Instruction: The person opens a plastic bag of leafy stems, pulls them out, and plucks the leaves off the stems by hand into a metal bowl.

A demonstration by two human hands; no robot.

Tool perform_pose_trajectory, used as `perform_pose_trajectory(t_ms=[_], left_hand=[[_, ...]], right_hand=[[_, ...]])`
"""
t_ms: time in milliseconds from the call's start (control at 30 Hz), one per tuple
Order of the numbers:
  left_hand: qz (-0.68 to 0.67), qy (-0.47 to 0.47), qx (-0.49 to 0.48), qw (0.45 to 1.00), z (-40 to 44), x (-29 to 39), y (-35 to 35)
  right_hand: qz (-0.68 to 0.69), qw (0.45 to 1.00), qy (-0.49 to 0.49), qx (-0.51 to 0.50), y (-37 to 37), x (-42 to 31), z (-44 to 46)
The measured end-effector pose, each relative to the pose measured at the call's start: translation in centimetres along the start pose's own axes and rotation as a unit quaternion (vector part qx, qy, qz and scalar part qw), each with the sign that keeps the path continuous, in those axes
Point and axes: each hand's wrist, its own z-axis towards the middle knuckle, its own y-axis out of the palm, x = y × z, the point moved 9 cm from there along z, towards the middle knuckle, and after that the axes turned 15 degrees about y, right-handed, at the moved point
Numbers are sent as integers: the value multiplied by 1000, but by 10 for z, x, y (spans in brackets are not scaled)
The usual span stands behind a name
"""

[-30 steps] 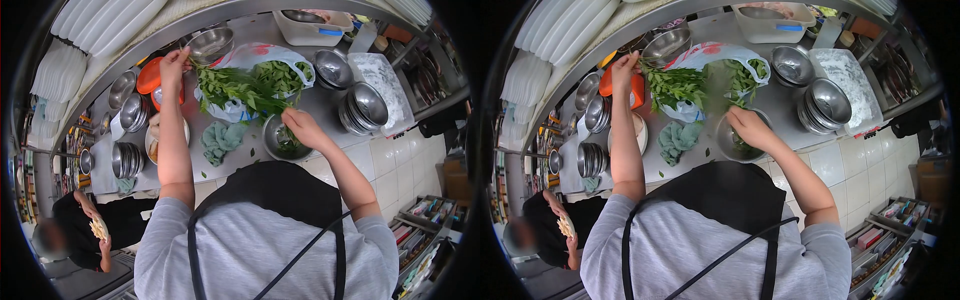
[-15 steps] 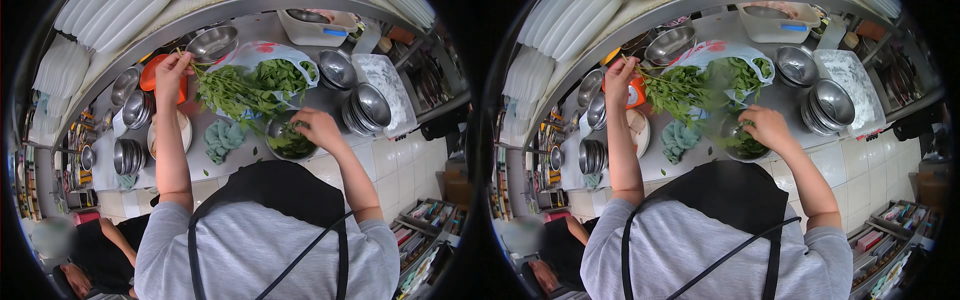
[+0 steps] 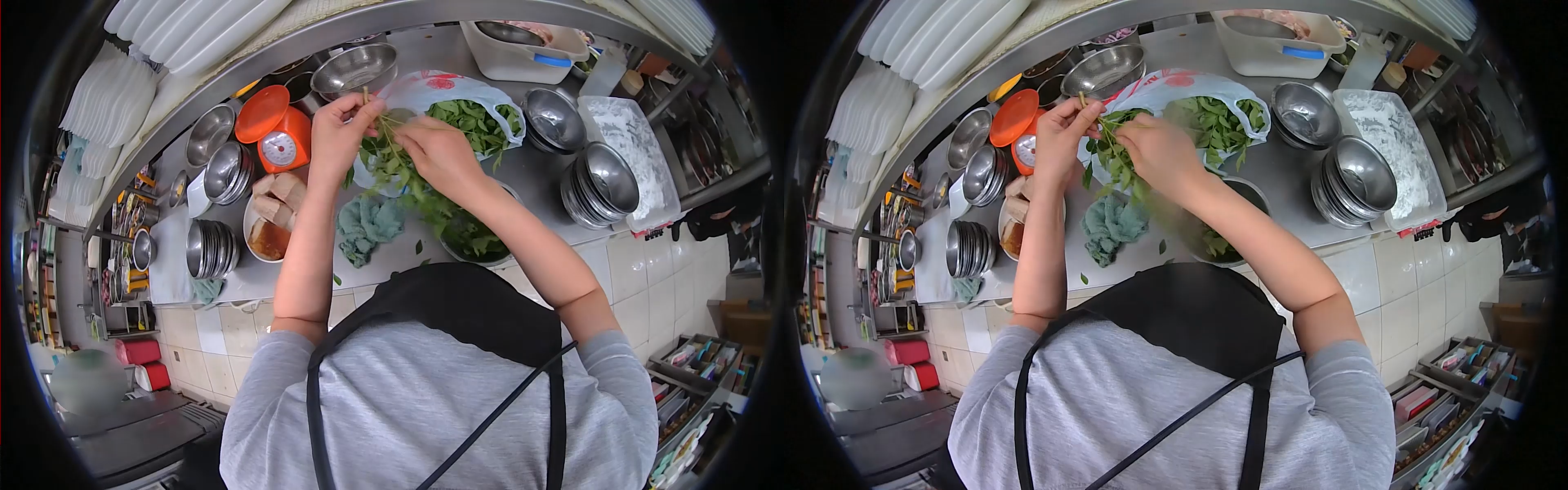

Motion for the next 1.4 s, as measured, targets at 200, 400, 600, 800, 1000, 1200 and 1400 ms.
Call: perform_pose_trajectory(t_ms=[200,400,600,800,1000,1200,1400], left_hand=[[-47,-6,51,998,5,-29,-24],[-15,-21,107,994,11,-54,-90],[-2,-65,99,993,2,-67,-136],[-41,-47,20,998,4,-28,-96],[-36,25,-2,999,4,39,-66],[-66,54,-39,996,1,47,-40],[-88,50,-31,994,1,43,-33]], right_hand=[[-110,993,42,-20,-3,8,-7],[-148,981,104,-75,-25,44,-38],[-106,967,216,-85,-67,99,-79],[47,953,276,-112,-65,89,-72],[78,993,11,-84,-36,-8,-41],[60,996,-63,32,-11,-15,-5],[44,996,-70,-44,16,-13,4]])
